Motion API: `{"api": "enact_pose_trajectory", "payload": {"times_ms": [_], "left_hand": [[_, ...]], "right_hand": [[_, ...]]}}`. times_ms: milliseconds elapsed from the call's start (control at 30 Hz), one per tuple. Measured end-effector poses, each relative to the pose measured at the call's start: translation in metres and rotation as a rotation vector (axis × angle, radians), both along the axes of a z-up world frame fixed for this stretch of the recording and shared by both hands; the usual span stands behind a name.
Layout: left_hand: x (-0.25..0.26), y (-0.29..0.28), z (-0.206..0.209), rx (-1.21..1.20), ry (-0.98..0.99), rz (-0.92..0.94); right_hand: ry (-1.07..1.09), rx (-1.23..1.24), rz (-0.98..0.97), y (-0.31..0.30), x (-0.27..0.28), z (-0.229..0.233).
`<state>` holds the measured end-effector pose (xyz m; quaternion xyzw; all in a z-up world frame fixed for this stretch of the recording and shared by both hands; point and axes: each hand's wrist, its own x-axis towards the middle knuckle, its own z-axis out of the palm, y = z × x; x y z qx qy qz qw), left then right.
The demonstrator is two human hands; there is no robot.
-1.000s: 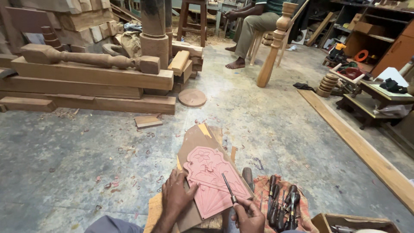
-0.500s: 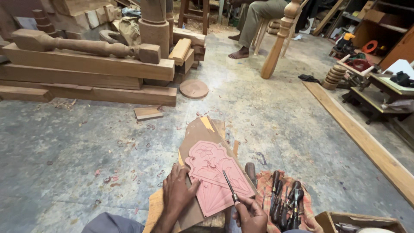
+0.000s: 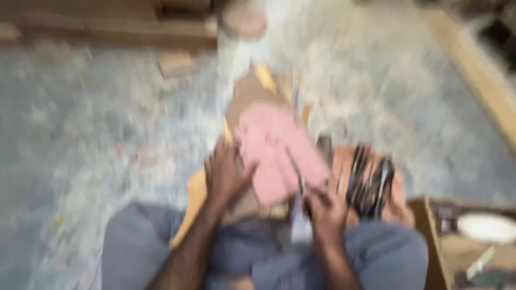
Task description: The person carves a floral pattern into a wooden panel using a chisel, periodically clearing wood chips and rotating the panel.
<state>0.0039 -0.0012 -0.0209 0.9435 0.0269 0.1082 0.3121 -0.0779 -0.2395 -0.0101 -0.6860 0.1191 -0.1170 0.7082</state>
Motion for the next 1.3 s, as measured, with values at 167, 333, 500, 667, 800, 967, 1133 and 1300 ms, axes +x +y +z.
{"api": "enact_pose_trajectory", "payload": {"times_ms": [167, 333, 500, 667, 800, 967, 1133, 1300], "left_hand": [[0.0, 0.0, -0.027, 0.015, -0.058, -0.004], [0.01, -0.005, -0.032, -0.046, -0.105, 0.055], [0.017, -0.007, -0.033, -0.087, -0.126, 0.113], [0.018, -0.003, -0.039, -0.125, -0.116, 0.103], [0.017, 0.002, -0.045, -0.125, -0.157, 0.088], [0.014, 0.008, -0.025, -0.04, -0.136, 0.015], [0.004, 0.004, -0.018, -0.056, -0.021, -0.014], [0.011, 0.002, -0.038, -0.083, -0.015, 0.11]], "right_hand": [[-0.017, -0.012, 0.039, 0.004, -0.019, -0.002], [-0.013, 0.06, 0.093, 0.014, -0.014, 0.0], [-0.036, -0.029, 0.135, 0.023, -0.011, -0.012], [-0.078, -0.097, 0.196, 0.032, -0.016, -0.023], [-0.066, -0.156, 0.181, 0.034, -0.018, -0.031], [-0.089, -0.071, 0.031, 0.022, -0.006, -0.019], [-0.066, -0.113, 0.029, 0.018, -0.017, -0.017], [-0.089, -0.19, 0.144, 0.042, -0.037, -0.02]]}}
